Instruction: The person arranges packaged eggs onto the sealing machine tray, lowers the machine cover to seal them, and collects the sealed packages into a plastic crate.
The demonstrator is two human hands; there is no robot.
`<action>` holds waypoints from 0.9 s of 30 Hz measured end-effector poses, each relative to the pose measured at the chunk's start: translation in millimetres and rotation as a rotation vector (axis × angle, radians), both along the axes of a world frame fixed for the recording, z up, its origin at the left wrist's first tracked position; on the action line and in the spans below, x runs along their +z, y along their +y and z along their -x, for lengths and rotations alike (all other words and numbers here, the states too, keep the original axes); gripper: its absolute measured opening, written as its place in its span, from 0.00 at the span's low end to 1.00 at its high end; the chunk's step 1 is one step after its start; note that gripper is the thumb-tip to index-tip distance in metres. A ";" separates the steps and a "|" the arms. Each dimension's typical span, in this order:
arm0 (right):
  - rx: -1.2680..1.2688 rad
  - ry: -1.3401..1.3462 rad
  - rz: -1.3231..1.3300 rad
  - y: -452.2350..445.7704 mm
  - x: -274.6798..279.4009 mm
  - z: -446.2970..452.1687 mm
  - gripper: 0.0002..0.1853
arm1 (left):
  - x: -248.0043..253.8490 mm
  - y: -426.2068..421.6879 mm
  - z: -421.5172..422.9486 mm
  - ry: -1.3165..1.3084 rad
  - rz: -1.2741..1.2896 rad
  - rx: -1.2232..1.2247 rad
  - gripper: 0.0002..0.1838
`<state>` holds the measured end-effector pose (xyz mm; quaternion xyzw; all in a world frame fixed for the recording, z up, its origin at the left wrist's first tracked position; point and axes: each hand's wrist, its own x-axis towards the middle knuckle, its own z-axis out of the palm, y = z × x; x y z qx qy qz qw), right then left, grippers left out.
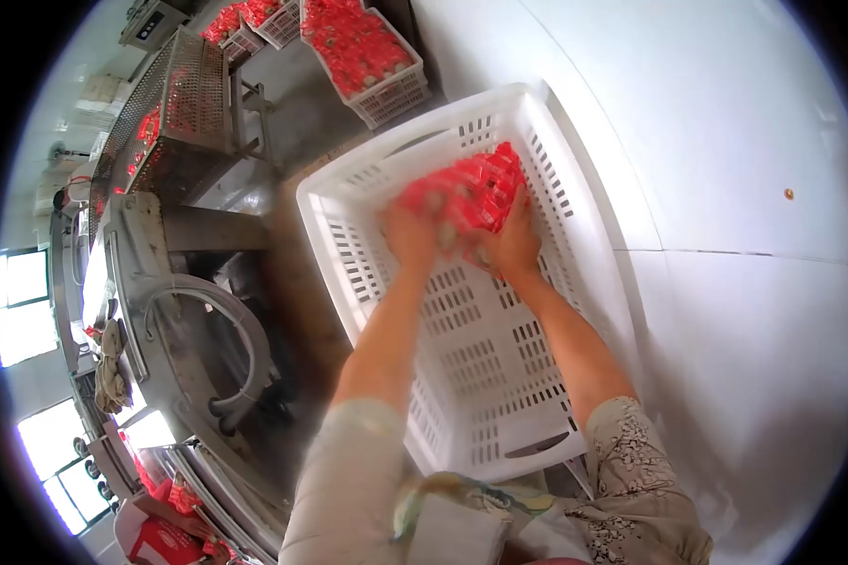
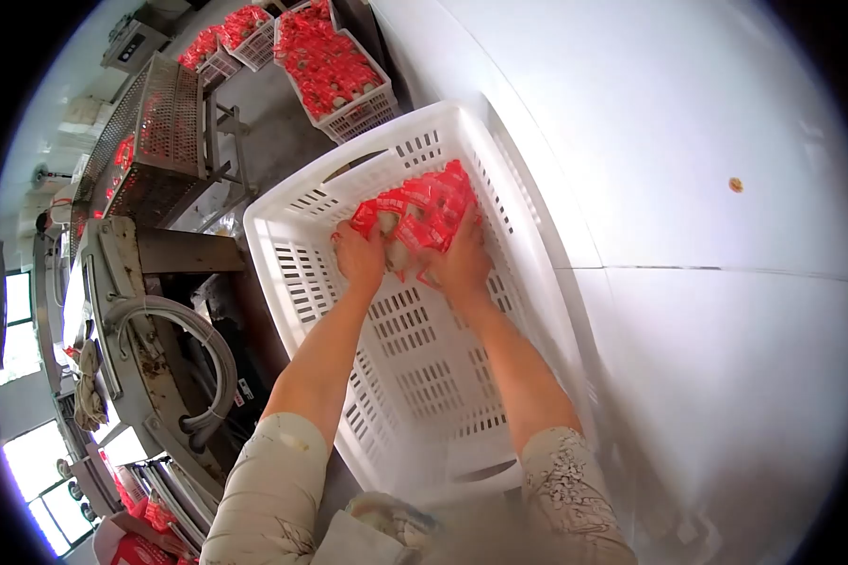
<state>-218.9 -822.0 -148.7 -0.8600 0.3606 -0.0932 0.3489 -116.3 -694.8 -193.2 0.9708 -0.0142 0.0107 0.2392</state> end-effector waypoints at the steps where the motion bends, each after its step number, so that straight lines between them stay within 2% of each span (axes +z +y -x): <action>1: 0.042 0.039 -0.017 -3.9 3.5 -3.1 0.52 | 6.1 -1.8 1.6 0.047 0.033 0.006 0.28; 2: 0.083 0.078 -0.034 -9.1 4.1 -6.5 0.51 | 12.4 -3.6 0.7 0.094 0.067 0.013 0.24; 5: 0.229 -0.102 0.113 -13.6 -30.9 5.1 0.39 | 29.2 -0.8 7.8 0.054 0.000 -0.159 0.21; 8: 0.287 -0.035 0.164 -4.0 -28.9 16.6 0.31 | 61.0 -5.4 10.3 0.268 -0.121 -0.291 0.26; 11: 0.230 -0.194 0.132 -2.6 -33.8 22.0 0.28 | 81.4 -20.1 16.8 0.293 -0.050 -0.090 0.35; 14: 0.222 -0.190 0.201 -4.3 -41.7 24.0 0.22 | 52.9 -14.6 10.0 0.200 -0.114 -0.211 0.42; 17: 0.336 -0.134 0.176 -0.2 -44.7 29.1 0.17 | 39.0 -15.6 -0.3 0.190 -0.148 -0.266 0.45; 20: 0.194 -0.236 0.074 0.5 -51.5 23.4 0.19 | 63.9 -27.2 -11.2 0.302 -0.189 -0.225 0.41; 23: 0.007 -0.312 0.029 3.1 -45.5 15.6 0.24 | 46.9 -25.0 -20.8 0.286 -0.199 -0.239 0.29; 27: 0.033 -0.164 0.137 3.2 -22.2 -3.7 0.29 | 12.0 -17.7 -24.5 0.224 -0.321 -0.374 0.17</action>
